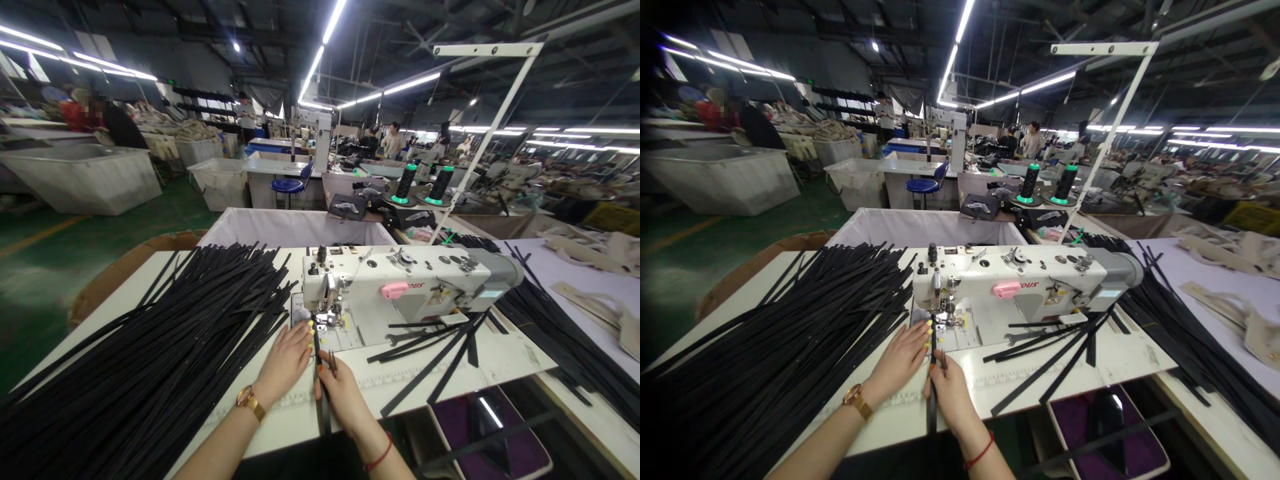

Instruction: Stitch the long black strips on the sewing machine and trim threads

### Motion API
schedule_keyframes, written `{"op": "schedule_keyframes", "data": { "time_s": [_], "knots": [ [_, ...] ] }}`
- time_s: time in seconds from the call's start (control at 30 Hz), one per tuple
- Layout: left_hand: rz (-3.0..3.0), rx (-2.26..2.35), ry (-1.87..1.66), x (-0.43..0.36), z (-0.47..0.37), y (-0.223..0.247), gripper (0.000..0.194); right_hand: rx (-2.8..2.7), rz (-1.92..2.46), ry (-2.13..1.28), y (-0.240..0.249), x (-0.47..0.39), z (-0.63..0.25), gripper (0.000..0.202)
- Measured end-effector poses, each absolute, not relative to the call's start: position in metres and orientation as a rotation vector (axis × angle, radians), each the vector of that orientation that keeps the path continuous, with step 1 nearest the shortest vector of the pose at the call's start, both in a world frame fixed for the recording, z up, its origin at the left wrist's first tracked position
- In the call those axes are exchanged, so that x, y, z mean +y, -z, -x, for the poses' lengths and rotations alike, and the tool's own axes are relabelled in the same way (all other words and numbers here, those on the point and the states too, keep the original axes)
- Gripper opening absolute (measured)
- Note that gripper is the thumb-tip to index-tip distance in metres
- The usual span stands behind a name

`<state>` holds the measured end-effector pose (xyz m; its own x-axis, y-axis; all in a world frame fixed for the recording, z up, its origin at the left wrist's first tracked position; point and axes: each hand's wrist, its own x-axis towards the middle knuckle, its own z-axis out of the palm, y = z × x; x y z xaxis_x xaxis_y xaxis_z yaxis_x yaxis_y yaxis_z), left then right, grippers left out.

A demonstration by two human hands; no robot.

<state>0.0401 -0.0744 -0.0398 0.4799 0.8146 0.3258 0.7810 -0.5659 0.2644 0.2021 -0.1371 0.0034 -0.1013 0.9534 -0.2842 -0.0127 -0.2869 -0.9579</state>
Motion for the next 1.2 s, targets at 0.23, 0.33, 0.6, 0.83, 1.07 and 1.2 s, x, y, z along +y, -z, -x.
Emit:
{"op": "schedule_keyframes", "data": {
  "time_s": [0.23, 0.33, 0.6, 0.83, 1.07, 1.2],
  "knots": [
    [-2.614, 1.435, -0.647, -0.076, -0.041, 0.037, 0.038, -1.148, 1.351, -1.506, -0.005, -0.136, -0.203, 0.048],
    [-2.627, 1.442, -0.643, -0.075, -0.041, 0.037, 0.038, -1.140, 1.350, -1.501, -0.006, -0.137, -0.202, 0.049],
    [-2.647, 1.441, -0.644, -0.074, -0.041, 0.040, 0.038, -1.105, 1.360, -1.490, 0.002, -0.136, -0.204, 0.050],
    [-2.653, 1.436, -0.647, -0.075, -0.041, 0.038, 0.039, -1.107, 1.361, -1.494, 0.004, -0.134, -0.203, 0.051],
    [-2.621, 1.419, -0.658, -0.076, -0.042, 0.037, 0.039, -1.118, 1.353, -1.499, 0.002, -0.135, -0.202, 0.049],
    [-2.612, 1.413, -0.687, -0.076, -0.042, 0.036, 0.038, -1.127, 1.342, -1.485, 0.001, -0.135, -0.202, 0.050]
  ]
}}
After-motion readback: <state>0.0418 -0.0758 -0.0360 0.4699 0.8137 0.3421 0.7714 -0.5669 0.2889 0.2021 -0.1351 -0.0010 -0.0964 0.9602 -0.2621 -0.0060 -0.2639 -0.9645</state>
